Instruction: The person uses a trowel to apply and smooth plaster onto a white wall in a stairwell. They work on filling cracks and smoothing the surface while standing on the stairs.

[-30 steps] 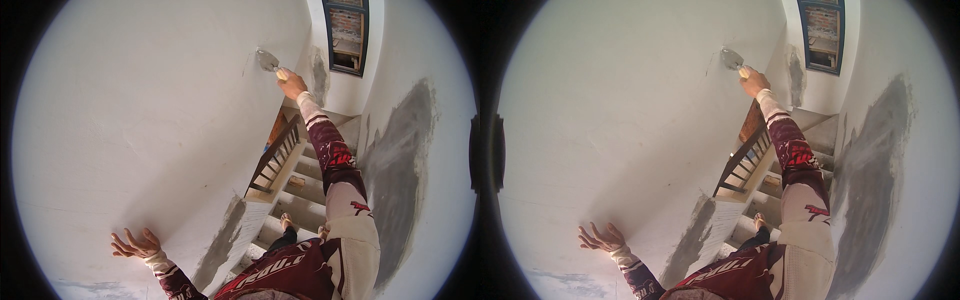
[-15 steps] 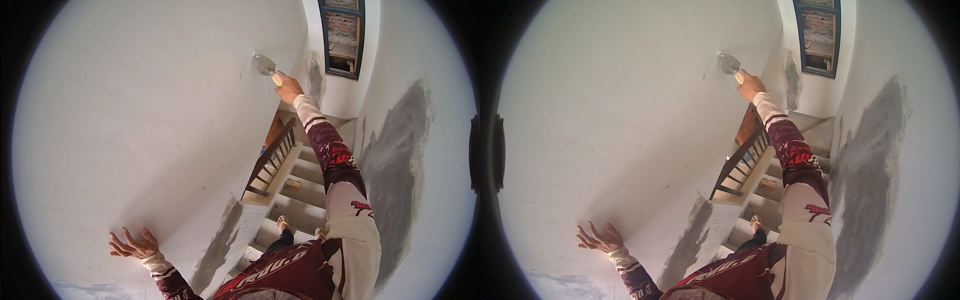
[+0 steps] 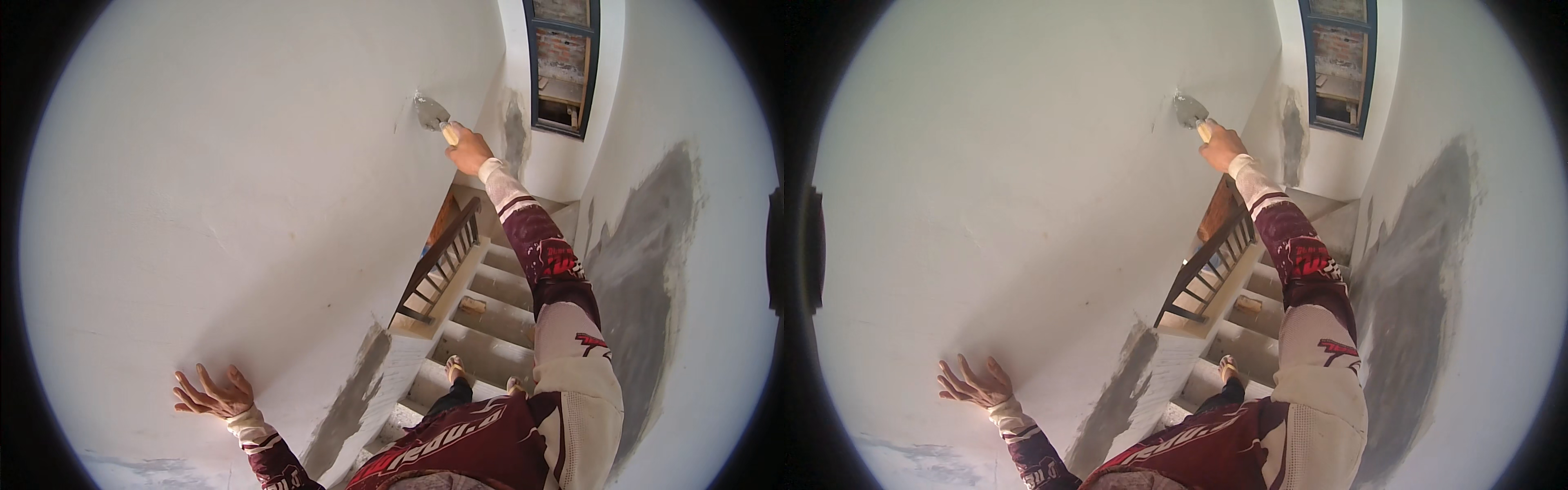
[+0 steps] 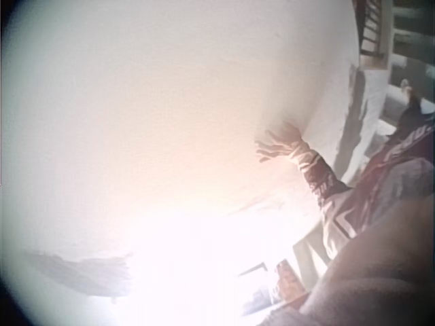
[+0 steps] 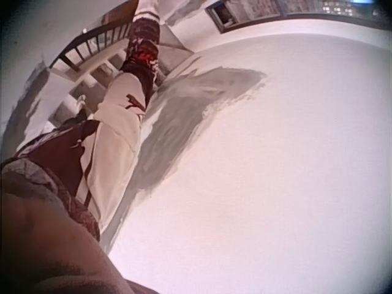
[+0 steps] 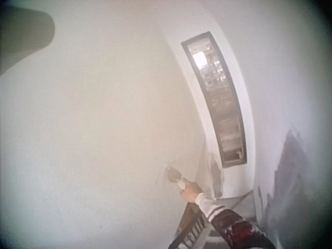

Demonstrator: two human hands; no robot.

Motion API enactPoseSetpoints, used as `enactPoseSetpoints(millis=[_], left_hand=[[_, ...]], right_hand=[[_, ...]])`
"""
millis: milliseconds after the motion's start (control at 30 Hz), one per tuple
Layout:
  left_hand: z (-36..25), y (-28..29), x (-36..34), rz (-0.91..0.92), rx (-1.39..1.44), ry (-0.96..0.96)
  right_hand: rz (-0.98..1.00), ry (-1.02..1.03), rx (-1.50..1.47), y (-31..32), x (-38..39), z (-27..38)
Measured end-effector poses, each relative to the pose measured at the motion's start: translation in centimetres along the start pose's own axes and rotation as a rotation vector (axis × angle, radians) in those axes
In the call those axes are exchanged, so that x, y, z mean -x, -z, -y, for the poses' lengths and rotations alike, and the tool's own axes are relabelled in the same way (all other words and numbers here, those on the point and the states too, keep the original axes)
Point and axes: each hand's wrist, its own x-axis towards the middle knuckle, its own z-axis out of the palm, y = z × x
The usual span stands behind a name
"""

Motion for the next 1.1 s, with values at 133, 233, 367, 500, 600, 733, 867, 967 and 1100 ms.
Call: enactPoseSetpoints(millis=[133,233,367,500,600,733,867,967,1100], left_hand=[[-0.3,-0.1,-0.2,-0.008,0.013,0.001],[-0.1,0.2,-0.2,-0.001,0.013,0.000],[-0.2,0.1,-0.3,-0.016,0.011,0.002],[-0.2,0.1,-0.3,-0.019,0.022,0.000],[-0.5,-0.1,-0.5,-0.030,0.036,0.003],[-0.4,0.4,-0.6,-0.017,0.041,0.006],[-0.5,0.0,-0.6,-0.042,0.047,0.006],[-0.2,0.3,-0.3,-0.026,0.037,0.016],[-0.4,-0.1,-0.4,-0.027,0.046,0.014]], right_hand=[[0.031,-0.019,-0.055,0.9,0.2,0.1],[0.117,-0.087,-0.188,1.7,1.2,1.6],[0.155,-0.097,-0.302,2.3,1.4,1.8],[0.182,-0.084,-0.343,2.9,1.7,2.6],[0.181,-0.087,-0.378,2.6,1.2,1.7],[0.238,-0.055,-0.436,2.6,1.8,2.6],[0.203,-0.088,-0.408,2.5,1.8,2.2],[0.161,-0.070,-0.277,2.1,2.9,3.5],[-0.020,0.079,-0.007,0.0,2.8,1.0]])
